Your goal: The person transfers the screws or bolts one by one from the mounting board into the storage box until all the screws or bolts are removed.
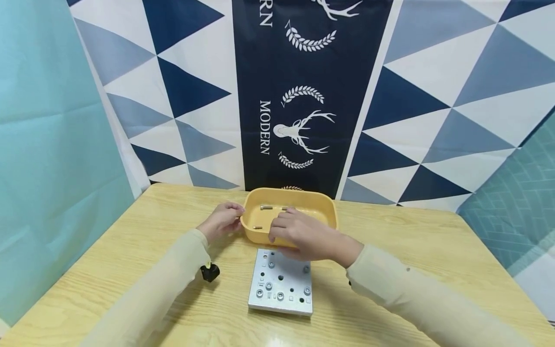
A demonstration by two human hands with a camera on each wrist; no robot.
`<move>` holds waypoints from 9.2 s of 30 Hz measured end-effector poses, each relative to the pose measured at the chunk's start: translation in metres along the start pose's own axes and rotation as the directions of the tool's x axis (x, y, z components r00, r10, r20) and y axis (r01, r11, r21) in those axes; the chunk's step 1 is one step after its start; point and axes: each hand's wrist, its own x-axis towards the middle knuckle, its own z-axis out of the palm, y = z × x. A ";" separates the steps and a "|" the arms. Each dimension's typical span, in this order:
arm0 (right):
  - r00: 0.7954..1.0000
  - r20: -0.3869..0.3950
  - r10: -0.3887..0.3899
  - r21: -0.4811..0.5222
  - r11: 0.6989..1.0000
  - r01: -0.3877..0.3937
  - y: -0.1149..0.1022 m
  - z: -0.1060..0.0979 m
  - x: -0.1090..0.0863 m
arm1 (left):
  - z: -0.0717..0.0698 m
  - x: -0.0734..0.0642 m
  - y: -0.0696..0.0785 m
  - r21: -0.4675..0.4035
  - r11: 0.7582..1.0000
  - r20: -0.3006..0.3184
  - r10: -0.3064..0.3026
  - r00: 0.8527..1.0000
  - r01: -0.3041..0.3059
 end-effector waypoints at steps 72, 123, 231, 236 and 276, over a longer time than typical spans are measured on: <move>0.993 0.035 -0.116 0.058 0.992 0.114 -0.065 0.032 -0.034 | 0.000 0.002 0.001 -0.001 0.998 0.022 -0.063 0.998 0.063; 0.993 0.020 -0.118 0.076 0.990 0.116 -0.060 0.007 -0.026 | 0.000 0.001 -0.002 0.012 0.999 0.018 -0.039 0.999 0.039; 0.992 0.084 0.098 -0.070 0.993 -0.092 0.049 -0.001 0.002 | 0.001 0.004 -0.001 -0.017 0.999 0.020 -0.039 0.999 0.040; 0.993 0.092 0.078 -0.038 0.997 -0.074 0.040 0.000 0.005 | 0.001 0.005 0.000 -0.011 1.000 0.020 -0.024 1.000 0.024; 0.980 0.090 -0.178 0.011 0.984 0.177 -0.053 0.008 0.008 | 0.002 0.004 -0.002 -0.015 1.000 0.020 -0.022 1.000 0.023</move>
